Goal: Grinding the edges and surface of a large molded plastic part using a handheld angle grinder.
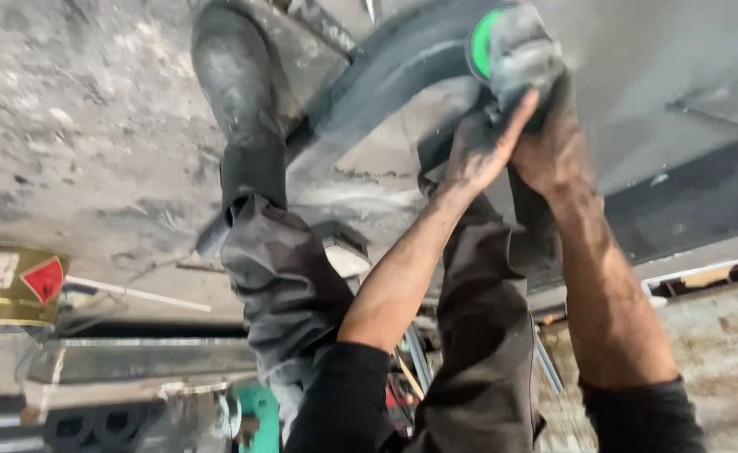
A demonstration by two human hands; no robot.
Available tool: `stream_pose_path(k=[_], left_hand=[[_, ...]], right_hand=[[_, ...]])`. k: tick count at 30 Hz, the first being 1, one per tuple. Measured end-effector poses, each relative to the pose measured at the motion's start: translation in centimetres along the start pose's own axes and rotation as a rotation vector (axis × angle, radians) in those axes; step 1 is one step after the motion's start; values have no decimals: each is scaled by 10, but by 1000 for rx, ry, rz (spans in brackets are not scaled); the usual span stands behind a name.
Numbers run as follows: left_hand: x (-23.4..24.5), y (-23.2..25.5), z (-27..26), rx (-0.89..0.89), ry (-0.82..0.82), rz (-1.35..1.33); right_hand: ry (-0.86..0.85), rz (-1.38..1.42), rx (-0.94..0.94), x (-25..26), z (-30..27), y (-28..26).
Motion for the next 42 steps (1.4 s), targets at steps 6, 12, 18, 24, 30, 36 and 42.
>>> stream_pose_path(k=[6,12,18,24,30,36,42], left_hand=[[34,36,-16,-6,27,211],[11,31,-2,45,136,137],[-27,4,7,-170,-464,1568],[9,44,-21,53,81,404],[-38,21,-2,-50,115,236],[-16,30,-6,165,-5,849],[-15,32,-3,-30,174,122]], right_hand=[[358,123,523,-67,37,5],[-182,-89,17,-20,23,-10],[155,201,-10,-40,27,73],[-147,-30,-3,8,-5,-37],[130,429,250,-68,34,97],[408,207,455,-16,16,17],[-192,21,30,-6,16,11]])
Point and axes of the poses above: each hand's wrist, its own z-axis towards the middle knuckle, its own x-axis out of the back of the hand, y = z × x, the point moved 2 cm from there along z, towards the middle knuckle, and after that the axes turned 11 degrees about -z, right-handed, at the moved point
